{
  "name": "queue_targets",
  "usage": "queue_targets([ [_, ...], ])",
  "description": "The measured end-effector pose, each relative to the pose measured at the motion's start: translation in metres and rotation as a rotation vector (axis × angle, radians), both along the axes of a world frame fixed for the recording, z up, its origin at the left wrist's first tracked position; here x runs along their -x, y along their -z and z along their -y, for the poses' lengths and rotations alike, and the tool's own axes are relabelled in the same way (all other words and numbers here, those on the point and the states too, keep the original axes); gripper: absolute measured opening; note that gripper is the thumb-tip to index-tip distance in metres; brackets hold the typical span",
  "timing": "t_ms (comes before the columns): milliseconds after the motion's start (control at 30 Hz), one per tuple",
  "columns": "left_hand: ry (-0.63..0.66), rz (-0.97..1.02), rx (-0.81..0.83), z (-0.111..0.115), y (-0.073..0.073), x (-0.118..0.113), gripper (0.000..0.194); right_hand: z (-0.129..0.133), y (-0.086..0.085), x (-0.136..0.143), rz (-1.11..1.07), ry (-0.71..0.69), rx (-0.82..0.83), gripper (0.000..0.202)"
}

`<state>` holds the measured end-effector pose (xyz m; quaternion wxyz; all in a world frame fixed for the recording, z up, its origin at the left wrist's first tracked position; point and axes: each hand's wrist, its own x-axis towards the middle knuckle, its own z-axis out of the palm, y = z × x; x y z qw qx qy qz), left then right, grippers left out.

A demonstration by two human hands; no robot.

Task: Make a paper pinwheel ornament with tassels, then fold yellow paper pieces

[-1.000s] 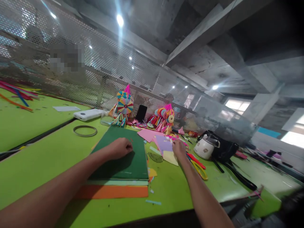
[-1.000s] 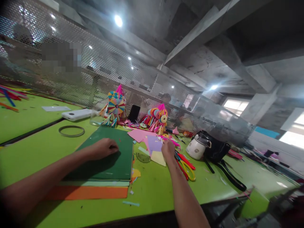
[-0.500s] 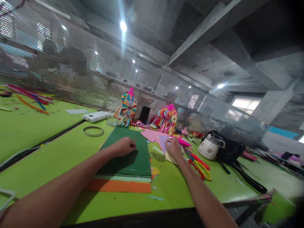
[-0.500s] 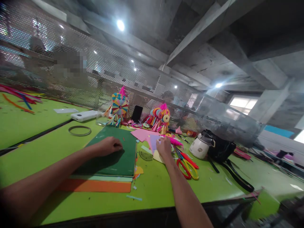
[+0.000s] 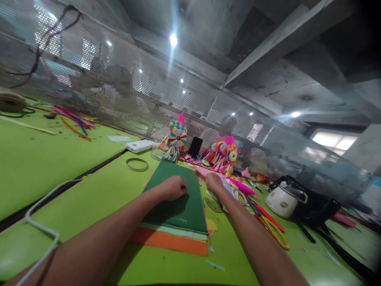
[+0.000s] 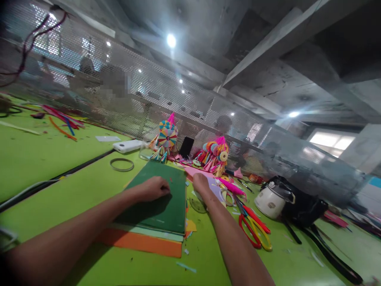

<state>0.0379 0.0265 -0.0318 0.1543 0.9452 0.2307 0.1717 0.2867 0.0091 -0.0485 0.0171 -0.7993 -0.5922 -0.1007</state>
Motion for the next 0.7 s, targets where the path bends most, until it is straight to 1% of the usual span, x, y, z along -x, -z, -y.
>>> queue_targets([
  [67, 0.0, 0.002, 0.007, 0.0, 0.0, -0.001, 0.021, 0.002, -0.001, -0.01, -0.044, 0.008, -0.06, 0.028],
  [200, -0.006, 0.006, 0.027, -0.002, 0.002, -0.002, 0.02, 0.012, -0.005, -0.027, -0.143, 0.03, -0.244, 0.024],
  [333, -0.005, 0.018, 0.022, -0.003, 0.003, -0.002, 0.021, 0.021, -0.006, -0.032, -0.256, 0.03, -0.438, 0.037],
  [433, -0.01, 0.017, 0.018, -0.003, 0.004, -0.002, 0.021, 0.026, -0.006, -0.031, -0.35, 0.007, -0.549, 0.037],
  [567, -0.01, 0.013, 0.015, -0.003, 0.003, -0.002, 0.022, 0.029, -0.008, -0.028, -0.46, -0.038, -0.606, 0.039],
  [700, -0.013, 0.005, 0.019, -0.001, 0.002, -0.002, 0.022, 0.034, -0.009, -0.022, -0.499, -0.075, -0.59, 0.046],
])
